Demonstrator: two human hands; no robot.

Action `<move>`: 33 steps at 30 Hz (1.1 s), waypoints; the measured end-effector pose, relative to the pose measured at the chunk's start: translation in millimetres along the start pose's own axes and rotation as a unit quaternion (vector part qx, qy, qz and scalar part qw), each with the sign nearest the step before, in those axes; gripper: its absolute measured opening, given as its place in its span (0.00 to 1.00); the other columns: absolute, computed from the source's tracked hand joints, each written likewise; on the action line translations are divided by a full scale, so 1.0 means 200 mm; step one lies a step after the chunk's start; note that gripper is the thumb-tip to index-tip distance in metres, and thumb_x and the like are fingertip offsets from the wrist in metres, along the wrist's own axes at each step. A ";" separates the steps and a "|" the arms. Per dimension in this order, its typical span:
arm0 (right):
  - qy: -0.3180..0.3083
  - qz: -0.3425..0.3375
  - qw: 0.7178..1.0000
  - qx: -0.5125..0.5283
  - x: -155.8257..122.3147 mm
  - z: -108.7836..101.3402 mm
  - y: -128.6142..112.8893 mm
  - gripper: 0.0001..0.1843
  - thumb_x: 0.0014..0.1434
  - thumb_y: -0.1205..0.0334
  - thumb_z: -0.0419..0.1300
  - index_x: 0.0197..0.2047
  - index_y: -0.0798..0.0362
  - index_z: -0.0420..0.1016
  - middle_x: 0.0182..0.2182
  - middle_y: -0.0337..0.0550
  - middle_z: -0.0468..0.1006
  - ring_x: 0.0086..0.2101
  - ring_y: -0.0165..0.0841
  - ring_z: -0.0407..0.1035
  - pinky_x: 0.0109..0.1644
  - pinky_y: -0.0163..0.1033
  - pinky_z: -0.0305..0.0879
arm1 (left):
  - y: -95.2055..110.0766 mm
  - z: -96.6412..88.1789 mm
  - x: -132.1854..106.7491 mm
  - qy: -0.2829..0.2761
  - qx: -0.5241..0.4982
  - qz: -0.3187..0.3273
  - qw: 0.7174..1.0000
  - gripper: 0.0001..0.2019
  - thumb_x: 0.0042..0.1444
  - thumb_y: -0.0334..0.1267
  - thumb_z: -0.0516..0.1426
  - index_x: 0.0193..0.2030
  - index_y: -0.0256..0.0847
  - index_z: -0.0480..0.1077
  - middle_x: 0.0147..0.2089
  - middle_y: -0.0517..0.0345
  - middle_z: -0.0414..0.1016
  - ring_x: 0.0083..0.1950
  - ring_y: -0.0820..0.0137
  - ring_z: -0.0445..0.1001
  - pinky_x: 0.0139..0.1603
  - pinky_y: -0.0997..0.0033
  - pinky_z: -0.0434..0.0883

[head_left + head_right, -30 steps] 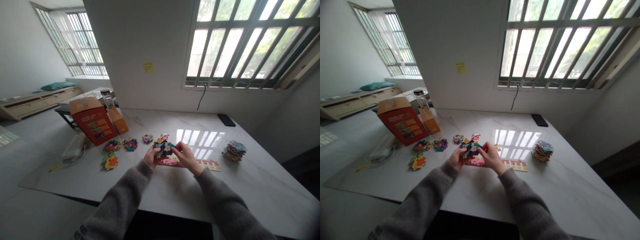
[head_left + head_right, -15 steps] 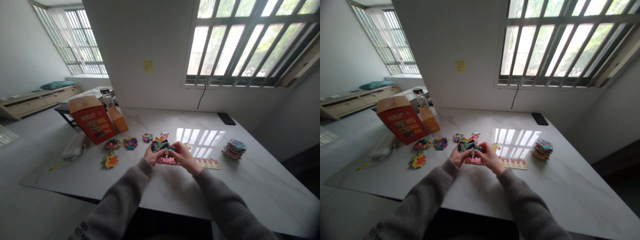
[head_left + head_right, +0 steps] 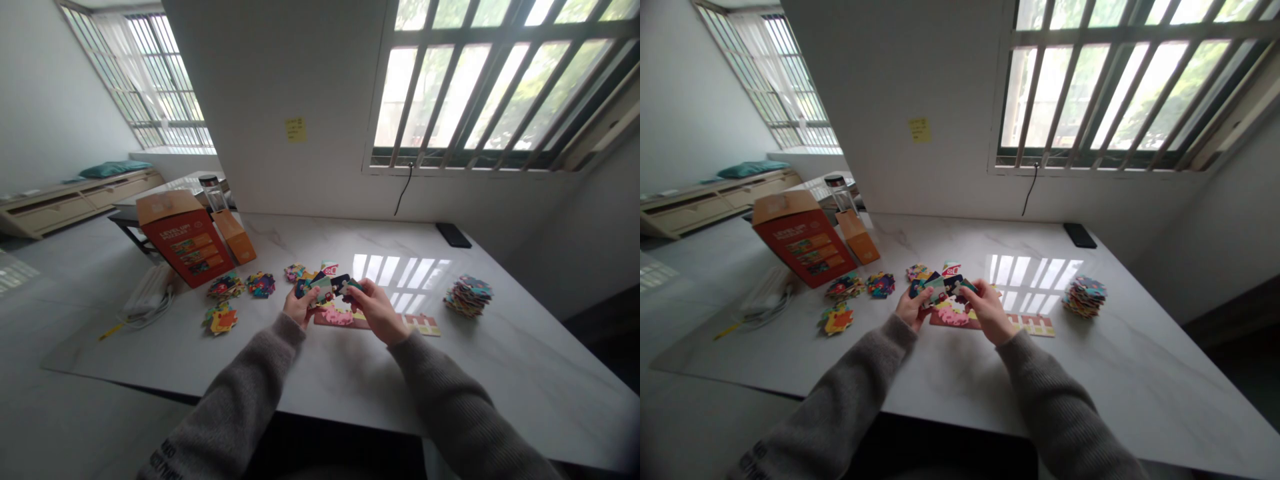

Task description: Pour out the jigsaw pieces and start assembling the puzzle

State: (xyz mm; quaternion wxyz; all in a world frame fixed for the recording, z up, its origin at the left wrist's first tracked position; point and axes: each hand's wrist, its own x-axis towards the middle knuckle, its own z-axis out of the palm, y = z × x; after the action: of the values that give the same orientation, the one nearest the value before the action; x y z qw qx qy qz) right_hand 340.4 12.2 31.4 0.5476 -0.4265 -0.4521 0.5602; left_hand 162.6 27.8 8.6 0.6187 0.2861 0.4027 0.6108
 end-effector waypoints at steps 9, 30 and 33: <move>-0.021 -0.020 1.000 -0.009 0.04 -0.03 0.01 0.21 0.50 0.52 0.67 0.44 0.56 0.74 0.28 0.39 0.75 0.27 0.29 0.69 0.30 0.35 0.64 | 0.10 -0.06 0.03 0.032 -0.029 0.090 0.995 0.26 0.37 0.38 0.71 0.43 0.37 0.69 0.33 0.58 0.76 0.26 0.70 0.76 0.19 0.73 0.75; -0.062 -0.054 0.925 -0.370 0.75 0.50 0.22 0.12 0.54 0.70 0.59 0.42 0.58 0.79 0.31 0.46 0.79 0.30 0.32 0.71 0.39 0.35 0.67 | 0.21 -0.21 0.12 0.166 -0.098 0.124 0.973 0.21 0.41 0.33 0.70 0.42 0.41 0.70 0.37 0.59 0.75 0.31 0.73 0.75 0.26 0.74 0.78; -0.061 -0.075 0.925 -0.368 0.72 0.46 0.13 0.10 0.57 0.67 0.60 0.42 0.56 0.78 0.35 0.46 0.78 0.31 0.30 0.71 0.38 0.34 0.66 | 0.19 -0.19 0.11 0.145 -0.078 0.111 0.980 0.22 0.37 0.35 0.71 0.39 0.40 0.69 0.35 0.60 0.75 0.29 0.73 0.75 0.24 0.75 0.77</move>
State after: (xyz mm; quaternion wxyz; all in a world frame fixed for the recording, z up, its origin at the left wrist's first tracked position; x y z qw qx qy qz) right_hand 239.6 151.7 29.8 0.3643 -0.5280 -0.6895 0.3362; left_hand 108.4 48.4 18.4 0.5028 0.1888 0.4052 0.7398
